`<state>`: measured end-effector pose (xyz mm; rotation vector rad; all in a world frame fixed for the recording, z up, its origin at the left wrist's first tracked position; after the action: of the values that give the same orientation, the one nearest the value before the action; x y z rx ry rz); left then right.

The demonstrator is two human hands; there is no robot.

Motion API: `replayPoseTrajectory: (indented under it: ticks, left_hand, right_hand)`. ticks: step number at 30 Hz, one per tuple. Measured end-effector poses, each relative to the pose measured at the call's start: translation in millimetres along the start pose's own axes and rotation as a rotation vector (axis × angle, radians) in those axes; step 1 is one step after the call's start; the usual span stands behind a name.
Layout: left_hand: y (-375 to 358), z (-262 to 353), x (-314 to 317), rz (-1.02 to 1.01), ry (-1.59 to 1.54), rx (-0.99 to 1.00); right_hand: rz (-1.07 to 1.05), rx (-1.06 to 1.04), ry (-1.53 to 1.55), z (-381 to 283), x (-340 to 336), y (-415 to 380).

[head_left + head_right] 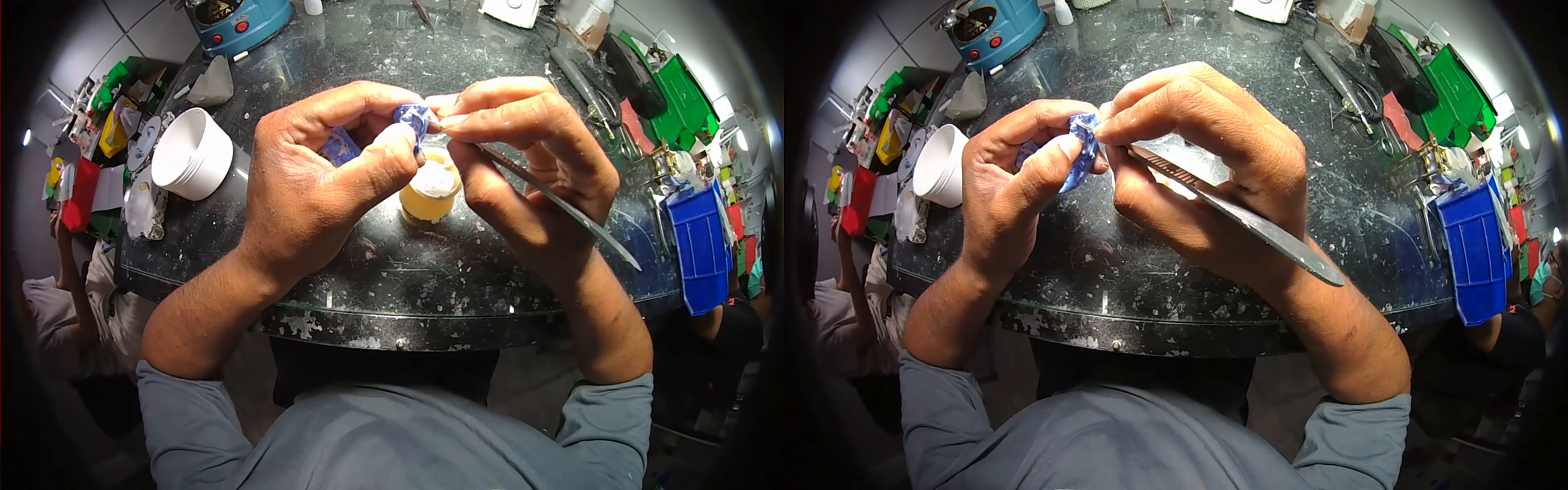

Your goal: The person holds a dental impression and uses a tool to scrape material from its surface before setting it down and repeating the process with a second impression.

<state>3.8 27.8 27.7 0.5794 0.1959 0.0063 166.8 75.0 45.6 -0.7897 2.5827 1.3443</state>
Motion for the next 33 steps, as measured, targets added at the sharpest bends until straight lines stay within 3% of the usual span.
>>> replayPoseTrajectory:
  ticks: [6, 11, 18, 23, 26, 29, 33]
  left_hand:
    - [0, -6, 3, 0.052, -0.198, -0.053]
    - [2, -4, 3, 0.083, -0.278, -0.072]
    - [1, -8, 2, 0.073, -0.248, -0.089]
    - [1, -6, 4, 0.084, -0.244, -0.096]
    - [1, -5, 4, 0.089, -0.251, -0.093]
    - [1, -10, 1, 0.067, -0.266, -0.108]
    - [3, -16, -1, -0.012, -0.465, -0.087]
  right_hand:
    - [-0.003, -0.063, -0.078, -2, 0, -1]
    - [0.123, 0.008, 0.106, 0, 2, -2]
    - [0.005, -0.100, -0.072, -2, 1, -1]
    - [0.086, 0.024, 0.012, 1, 2, -5]
    - [0.027, -0.071, -0.029, 0, 0, -2]
    - [0.022, -0.019, -0.046, 1, 1, -3]
    - [0.110, 0.030, 0.125, 1, 1, -2]
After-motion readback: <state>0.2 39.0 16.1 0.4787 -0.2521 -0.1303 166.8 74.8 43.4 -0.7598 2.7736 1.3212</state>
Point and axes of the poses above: each hand's wrist, its own y-axis towards the middle knuckle, its own x-axis out of the palm, z = x × y, the point moved 5 cm from there along y, towards the middle knuckle, and after that the axes turned 8 degrees about x, right-handed, at the moved point
